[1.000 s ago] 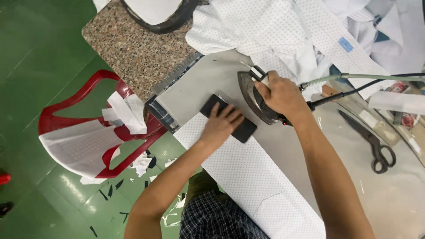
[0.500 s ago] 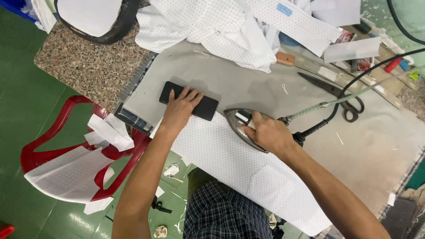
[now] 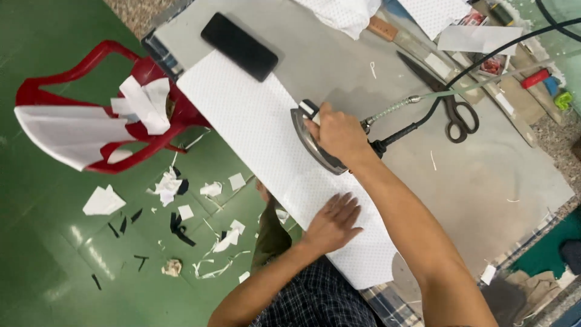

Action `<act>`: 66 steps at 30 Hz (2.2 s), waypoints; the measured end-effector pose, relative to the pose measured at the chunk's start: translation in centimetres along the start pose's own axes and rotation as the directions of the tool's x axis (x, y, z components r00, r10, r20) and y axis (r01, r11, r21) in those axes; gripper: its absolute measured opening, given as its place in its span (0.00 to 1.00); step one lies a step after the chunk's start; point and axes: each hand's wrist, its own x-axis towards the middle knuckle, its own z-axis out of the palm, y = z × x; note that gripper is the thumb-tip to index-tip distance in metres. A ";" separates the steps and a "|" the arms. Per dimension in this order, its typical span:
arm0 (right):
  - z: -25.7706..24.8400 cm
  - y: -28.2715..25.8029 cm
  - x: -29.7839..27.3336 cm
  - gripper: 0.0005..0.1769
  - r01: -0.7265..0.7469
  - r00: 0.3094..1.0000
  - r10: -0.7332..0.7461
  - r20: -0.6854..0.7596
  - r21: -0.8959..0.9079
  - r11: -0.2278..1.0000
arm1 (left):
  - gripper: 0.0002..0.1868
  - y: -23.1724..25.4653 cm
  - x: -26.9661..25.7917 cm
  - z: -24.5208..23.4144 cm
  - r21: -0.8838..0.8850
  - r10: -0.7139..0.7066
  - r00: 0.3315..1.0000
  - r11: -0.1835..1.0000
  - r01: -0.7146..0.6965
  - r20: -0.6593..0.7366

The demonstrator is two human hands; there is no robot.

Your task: The person irons a long piece of white dotted fabric on a work table using a steam iron and a black pressing block. They then use scissors to trim the fabric edges and continue ironing the cut piece.

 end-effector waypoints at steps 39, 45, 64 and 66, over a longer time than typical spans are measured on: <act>4.8 9.8 -14.7 0.25 0.055 0.990 -0.049 -0.135 0.036 0.998 | 0.45 19.2 -6.8 13.1 0.159 -0.343 0.936 0.931 0.328 0.076; 4.6 10.0 -15.8 0.24 0.055 0.989 -0.049 -0.140 0.038 0.998 | 0.44 20.3 -6.8 13.0 0.146 -0.320 0.946 0.940 0.308 0.062; 5.0 11.3 -19.3 0.22 0.069 0.989 -0.062 -0.130 0.044 0.997 | 0.43 20.5 -7.0 12.8 0.179 -0.246 0.967 0.956 0.231 0.068; 5.0 11.3 -19.6 0.23 0.055 0.992 -0.050 -0.113 0.043 0.998 | 0.43 20.5 -7.1 12.8 0.172 -0.229 0.971 0.961 0.216 0.061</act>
